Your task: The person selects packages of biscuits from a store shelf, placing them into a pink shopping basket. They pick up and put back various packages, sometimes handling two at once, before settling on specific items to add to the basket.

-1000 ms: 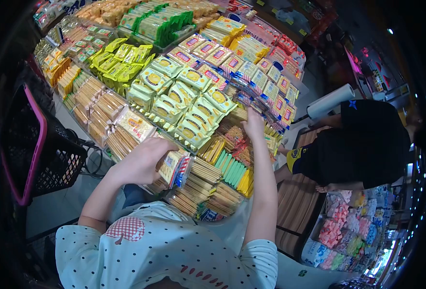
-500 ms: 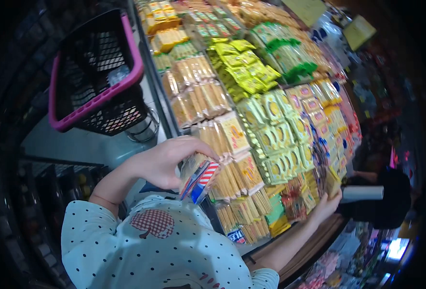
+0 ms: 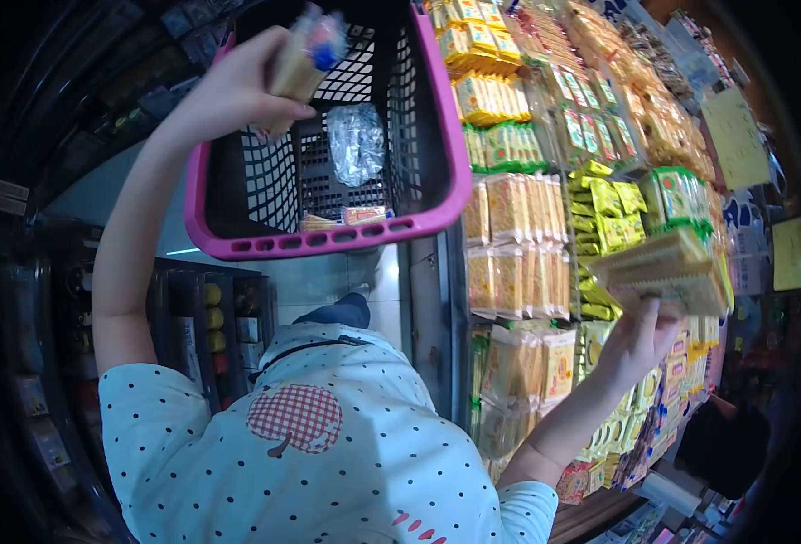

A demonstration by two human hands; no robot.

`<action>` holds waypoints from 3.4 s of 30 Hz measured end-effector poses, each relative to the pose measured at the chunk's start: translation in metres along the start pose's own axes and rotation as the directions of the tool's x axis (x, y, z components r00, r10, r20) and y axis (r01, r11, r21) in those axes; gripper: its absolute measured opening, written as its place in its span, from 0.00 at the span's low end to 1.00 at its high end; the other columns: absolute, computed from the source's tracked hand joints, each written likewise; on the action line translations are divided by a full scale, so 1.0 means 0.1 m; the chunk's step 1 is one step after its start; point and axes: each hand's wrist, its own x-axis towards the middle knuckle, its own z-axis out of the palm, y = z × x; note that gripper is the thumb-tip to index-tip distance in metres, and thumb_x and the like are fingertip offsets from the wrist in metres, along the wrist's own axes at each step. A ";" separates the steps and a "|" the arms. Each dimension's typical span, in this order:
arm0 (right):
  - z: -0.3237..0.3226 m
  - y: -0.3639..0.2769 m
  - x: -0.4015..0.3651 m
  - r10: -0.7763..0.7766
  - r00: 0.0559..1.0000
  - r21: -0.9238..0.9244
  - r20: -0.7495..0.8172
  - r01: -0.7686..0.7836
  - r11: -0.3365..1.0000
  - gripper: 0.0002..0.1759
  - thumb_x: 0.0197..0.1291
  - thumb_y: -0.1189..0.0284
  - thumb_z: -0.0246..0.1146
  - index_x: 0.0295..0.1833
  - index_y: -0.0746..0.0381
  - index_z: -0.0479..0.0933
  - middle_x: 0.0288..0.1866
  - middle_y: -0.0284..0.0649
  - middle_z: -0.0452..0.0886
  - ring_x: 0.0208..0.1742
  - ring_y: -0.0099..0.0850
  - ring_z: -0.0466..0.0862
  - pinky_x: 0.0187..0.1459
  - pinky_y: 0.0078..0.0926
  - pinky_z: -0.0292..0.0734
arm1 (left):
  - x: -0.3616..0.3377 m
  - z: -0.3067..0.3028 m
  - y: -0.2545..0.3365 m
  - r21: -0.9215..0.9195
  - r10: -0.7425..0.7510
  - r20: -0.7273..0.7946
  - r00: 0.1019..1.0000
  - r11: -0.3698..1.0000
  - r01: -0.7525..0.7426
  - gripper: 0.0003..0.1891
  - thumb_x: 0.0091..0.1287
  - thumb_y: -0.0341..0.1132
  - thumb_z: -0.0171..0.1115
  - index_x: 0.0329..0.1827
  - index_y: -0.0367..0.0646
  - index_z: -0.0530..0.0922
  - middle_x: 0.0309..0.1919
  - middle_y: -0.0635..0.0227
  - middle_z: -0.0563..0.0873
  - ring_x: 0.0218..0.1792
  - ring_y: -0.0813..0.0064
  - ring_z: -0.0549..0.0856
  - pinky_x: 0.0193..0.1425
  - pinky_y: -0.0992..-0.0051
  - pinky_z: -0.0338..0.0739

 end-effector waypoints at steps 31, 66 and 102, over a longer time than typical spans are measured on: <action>4.35 3.02 0.28 0.712 0.047 -0.464 0.700 0.788 0.405 0.17 0.54 0.74 0.55 0.51 0.63 0.69 0.45 0.43 0.79 0.49 0.39 0.80 0.47 0.41 0.70 | -0.74 4.09 -1.79 0.604 -0.678 0.569 0.465 0.728 0.324 0.16 0.69 0.35 0.42 0.57 0.50 0.70 0.53 0.61 0.76 0.55 0.60 0.76 0.51 0.54 0.70; 3.71 4.97 -0.94 0.857 0.001 -0.706 0.515 0.567 0.424 0.20 0.59 0.74 0.52 0.58 0.61 0.69 0.57 0.47 0.72 0.58 0.42 0.75 0.56 0.41 0.70 | -0.23 3.80 -1.70 -0.011 -0.165 0.734 0.659 0.967 0.253 0.17 0.62 0.38 0.50 0.51 0.40 0.74 0.53 0.55 0.77 0.53 0.65 0.77 0.56 0.66 0.70; -2.09 -1.41 -3.49 -0.096 0.673 -0.678 -0.734 -0.715 0.168 0.16 0.57 0.74 0.58 0.50 0.68 0.73 0.43 0.49 0.79 0.45 0.43 0.80 0.48 0.33 0.73 | 0.89 1.23 0.52 0.339 0.094 0.603 0.792 0.868 -0.361 0.13 0.63 0.33 0.51 0.47 0.35 0.73 0.34 0.48 0.81 0.38 0.51 0.80 0.41 0.64 0.72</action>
